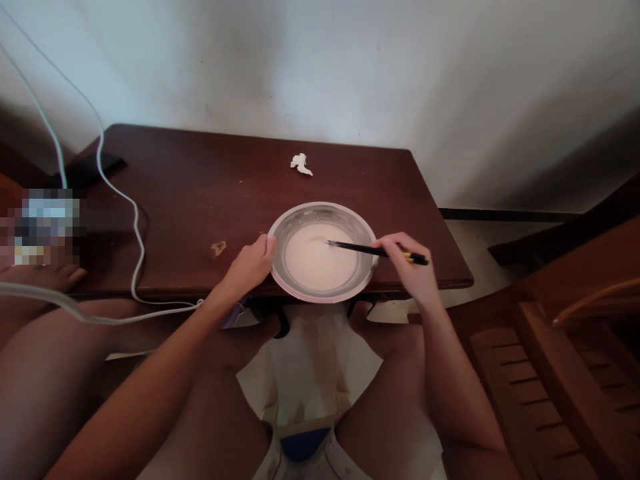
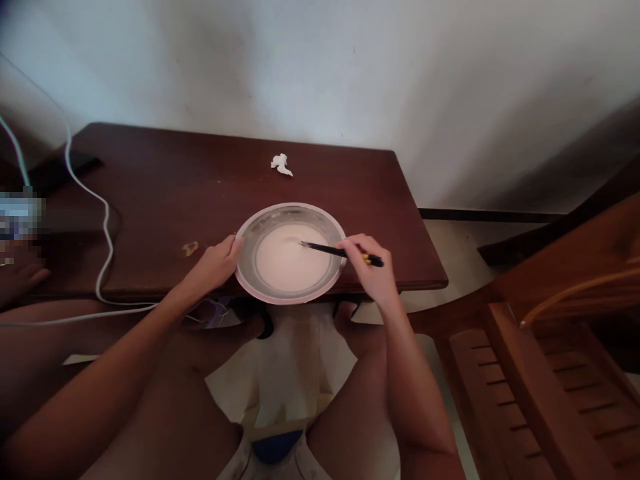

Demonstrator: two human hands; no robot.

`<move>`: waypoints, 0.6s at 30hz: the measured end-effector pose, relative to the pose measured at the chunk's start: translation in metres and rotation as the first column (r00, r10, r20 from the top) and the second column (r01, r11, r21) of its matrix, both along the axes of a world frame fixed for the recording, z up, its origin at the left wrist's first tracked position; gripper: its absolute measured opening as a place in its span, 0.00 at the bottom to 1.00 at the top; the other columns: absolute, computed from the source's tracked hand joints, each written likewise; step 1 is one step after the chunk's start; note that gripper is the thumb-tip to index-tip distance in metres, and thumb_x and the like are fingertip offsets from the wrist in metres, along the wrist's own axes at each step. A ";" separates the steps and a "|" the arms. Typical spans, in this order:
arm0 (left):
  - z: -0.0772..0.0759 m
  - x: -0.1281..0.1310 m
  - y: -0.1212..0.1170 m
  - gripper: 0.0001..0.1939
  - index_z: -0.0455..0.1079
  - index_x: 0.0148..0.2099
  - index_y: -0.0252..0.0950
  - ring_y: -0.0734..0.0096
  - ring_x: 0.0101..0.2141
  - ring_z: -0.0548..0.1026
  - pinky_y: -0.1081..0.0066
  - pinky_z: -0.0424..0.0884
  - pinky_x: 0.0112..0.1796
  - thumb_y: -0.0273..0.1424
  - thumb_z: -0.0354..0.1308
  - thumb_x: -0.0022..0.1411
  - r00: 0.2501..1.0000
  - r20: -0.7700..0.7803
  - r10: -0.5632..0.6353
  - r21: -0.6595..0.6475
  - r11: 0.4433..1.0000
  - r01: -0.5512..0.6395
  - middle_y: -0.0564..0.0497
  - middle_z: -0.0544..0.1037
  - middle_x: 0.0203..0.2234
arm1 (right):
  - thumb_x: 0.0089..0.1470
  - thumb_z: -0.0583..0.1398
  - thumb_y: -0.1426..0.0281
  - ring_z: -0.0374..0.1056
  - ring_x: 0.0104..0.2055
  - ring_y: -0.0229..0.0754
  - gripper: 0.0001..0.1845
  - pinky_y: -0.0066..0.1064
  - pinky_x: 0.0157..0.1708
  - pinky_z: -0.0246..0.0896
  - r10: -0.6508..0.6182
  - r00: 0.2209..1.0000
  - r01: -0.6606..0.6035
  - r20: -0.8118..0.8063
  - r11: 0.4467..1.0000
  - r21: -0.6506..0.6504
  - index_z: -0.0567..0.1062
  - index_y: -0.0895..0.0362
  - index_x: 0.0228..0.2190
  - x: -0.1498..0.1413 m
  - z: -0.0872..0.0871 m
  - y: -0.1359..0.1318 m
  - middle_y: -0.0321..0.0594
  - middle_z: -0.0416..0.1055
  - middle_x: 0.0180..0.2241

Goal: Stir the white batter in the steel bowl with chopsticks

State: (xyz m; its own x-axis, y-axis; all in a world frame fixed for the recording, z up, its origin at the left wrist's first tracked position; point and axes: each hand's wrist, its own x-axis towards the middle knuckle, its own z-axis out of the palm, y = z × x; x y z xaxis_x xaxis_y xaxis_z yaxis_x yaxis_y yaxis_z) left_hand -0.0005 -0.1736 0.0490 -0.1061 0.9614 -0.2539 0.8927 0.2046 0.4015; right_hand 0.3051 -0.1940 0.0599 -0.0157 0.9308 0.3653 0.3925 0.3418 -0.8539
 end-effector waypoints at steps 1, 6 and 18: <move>0.000 0.000 0.000 0.24 0.70 0.49 0.37 0.39 0.51 0.79 0.54 0.71 0.46 0.41 0.35 0.74 1.000 -0.002 0.000 -0.002 1.000 0.000 0.30 0.81 0.46 | 0.63 0.61 0.60 0.78 0.35 0.44 0.14 0.38 0.41 0.70 -0.066 0.996 0.067 -0.051 0.998 0.007 0.80 0.52 0.29 0.003 0.001 0.000 0.37 0.81 0.29; 0.001 0.000 0.000 0.24 0.70 0.48 0.36 0.39 0.49 0.80 0.53 0.71 0.46 0.41 0.35 0.74 1.000 0.012 0.010 0.001 1.000 -0.010 0.30 0.82 0.46 | 0.64 0.60 0.59 0.79 0.34 0.44 0.15 0.38 0.40 0.72 0.058 0.993 -0.066 -0.098 0.995 -0.076 0.81 0.52 0.30 0.000 0.001 -0.004 0.36 0.82 0.28; -0.001 -0.002 -0.001 0.22 0.71 0.47 0.38 0.42 0.49 0.80 0.54 0.72 0.46 0.41 0.37 0.74 0.999 0.037 0.013 0.031 0.999 -0.014 0.32 0.82 0.45 | 0.64 0.60 0.58 0.79 0.33 0.44 0.16 0.37 0.40 0.72 0.079 0.992 -0.087 -0.099 0.993 -0.078 0.80 0.52 0.29 -0.003 -0.001 -0.003 0.36 0.82 0.28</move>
